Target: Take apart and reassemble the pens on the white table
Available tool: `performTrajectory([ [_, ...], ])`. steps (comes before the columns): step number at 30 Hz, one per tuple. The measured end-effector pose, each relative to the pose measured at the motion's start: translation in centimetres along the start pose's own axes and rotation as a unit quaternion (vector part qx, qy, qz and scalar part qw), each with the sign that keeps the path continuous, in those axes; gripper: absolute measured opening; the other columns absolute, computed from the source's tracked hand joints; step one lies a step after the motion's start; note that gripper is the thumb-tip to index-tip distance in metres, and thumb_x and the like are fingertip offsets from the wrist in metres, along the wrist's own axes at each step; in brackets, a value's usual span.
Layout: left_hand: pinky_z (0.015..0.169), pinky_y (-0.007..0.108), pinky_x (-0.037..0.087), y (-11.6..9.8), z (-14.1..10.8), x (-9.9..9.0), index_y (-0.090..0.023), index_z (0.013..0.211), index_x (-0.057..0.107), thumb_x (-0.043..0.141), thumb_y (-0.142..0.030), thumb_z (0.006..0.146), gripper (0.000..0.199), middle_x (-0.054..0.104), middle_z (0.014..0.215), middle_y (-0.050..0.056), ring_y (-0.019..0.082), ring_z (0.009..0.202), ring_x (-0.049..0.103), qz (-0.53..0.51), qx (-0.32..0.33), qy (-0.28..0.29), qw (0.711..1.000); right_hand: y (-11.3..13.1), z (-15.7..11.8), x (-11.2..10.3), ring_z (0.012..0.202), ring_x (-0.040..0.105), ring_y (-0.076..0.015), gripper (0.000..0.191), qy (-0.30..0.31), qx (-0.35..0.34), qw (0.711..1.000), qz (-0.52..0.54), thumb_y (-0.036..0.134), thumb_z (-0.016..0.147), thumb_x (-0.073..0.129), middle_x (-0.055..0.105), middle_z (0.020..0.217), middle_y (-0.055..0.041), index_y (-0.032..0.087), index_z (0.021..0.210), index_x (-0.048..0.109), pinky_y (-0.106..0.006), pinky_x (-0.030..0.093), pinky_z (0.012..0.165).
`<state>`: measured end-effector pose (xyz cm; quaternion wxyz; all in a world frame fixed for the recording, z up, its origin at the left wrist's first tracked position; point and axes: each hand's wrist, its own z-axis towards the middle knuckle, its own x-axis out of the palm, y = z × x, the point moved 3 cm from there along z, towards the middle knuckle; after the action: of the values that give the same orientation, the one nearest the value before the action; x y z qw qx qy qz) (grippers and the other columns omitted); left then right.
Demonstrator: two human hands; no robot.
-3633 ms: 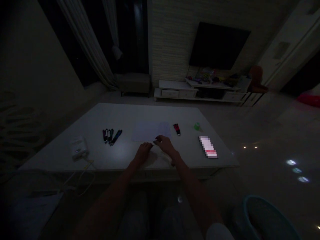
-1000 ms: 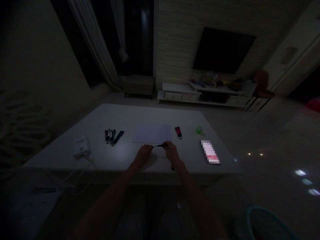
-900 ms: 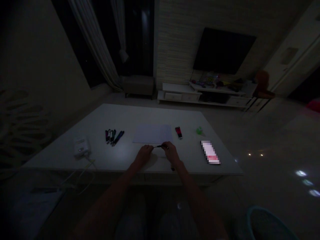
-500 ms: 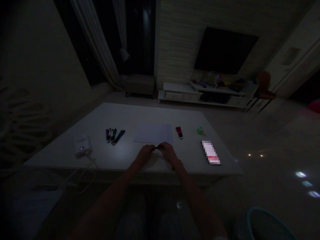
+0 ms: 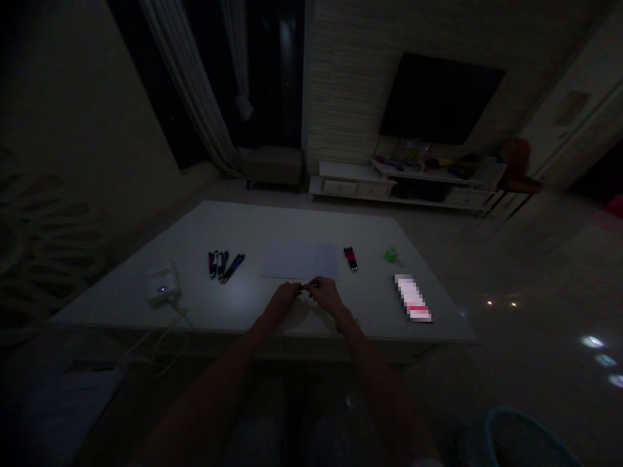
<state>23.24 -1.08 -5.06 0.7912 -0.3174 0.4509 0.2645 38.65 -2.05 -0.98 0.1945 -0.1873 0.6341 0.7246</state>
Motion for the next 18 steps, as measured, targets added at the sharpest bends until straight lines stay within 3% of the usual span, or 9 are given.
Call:
performTrajectory([
  [4, 0.078, 0.032, 0.04, 0.0, 0.1, 0.1, -0.016, 0.099, 0.053, 0.041, -0.021, 0.091, 0.016, 0.061, 0.09, 0.006, 0.017, 0.084, 0.054, 0.016, -0.002, 0.007, 1.0, -0.2, 0.0, 0.4, 0.044, 0.053, -0.0122, 0.048, 0.0, 0.009, 1.0, -0.018, 0.054, 0.081, 0.045, 0.055, 0.043, -0.0017, 0.016, 0.054, 0.058, -0.022, 0.038, 0.05],
  [8, 0.075, 0.03, 0.041, -0.1, 0.0, -0.2, -0.016, 0.097, 0.053, 0.04, -0.021, 0.091, 0.015, 0.061, 0.088, 0.006, 0.017, 0.082, 0.054, 0.008, -0.009, 0.004, 1.0, -0.6, -0.3, 0.7, 0.049, 0.053, -0.0116, 0.044, 0.025, -0.022, 0.999, 0.021, 0.055, 0.081, 0.045, 0.06, 0.054, -0.001, 0.017, 0.062, 0.059, -0.022, 0.038, 0.051],
  [12, 0.076, 0.031, 0.041, -0.5, 0.0, -0.6, -0.015, 0.102, 0.052, 0.04, -0.021, 0.092, 0.017, 0.062, 0.089, 0.006, 0.017, 0.084, 0.054, 0.011, 0.003, 0.005, 1.0, -1.4, -0.3, 0.9, 0.043, 0.047, -0.011, 0.056, 0.022, 0.014, 0.999, 0.032, 0.057, 0.084, 0.034, 0.048, 0.042, 0.0011, 0.018, 0.048, 0.05, -0.022, 0.035, 0.049],
  [16, 0.077, 0.03, 0.041, -0.6, 0.1, -0.7, -0.016, 0.096, 0.053, 0.04, -0.021, 0.092, 0.015, 0.062, 0.088, 0.005, 0.017, 0.083, 0.055, 0.015, -0.003, 0.01, 1.0, -1.3, -0.2, 1.2, 0.047, 0.047, -0.0106, 0.047, 0.031, 0.009, 0.998, 0.059, 0.056, 0.08, 0.041, 0.052, 0.05, 0.0015, 0.017, 0.058, 0.053, -0.021, 0.034, 0.048],
  [18, 0.076, 0.03, 0.041, -0.6, 0.0, -0.8, -0.016, 0.096, 0.053, 0.041, -0.022, 0.091, 0.015, 0.061, 0.087, 0.006, 0.017, 0.083, 0.055, 0.015, -0.005, 0.005, 1.0, -1.3, -0.2, 1.1, 0.045, 0.044, -0.0106, 0.049, 0.017, 0.027, 0.998, 0.05, 0.057, 0.081, 0.038, 0.048, 0.046, 0.002, 0.018, 0.054, 0.05, -0.021, 0.032, 0.046],
])
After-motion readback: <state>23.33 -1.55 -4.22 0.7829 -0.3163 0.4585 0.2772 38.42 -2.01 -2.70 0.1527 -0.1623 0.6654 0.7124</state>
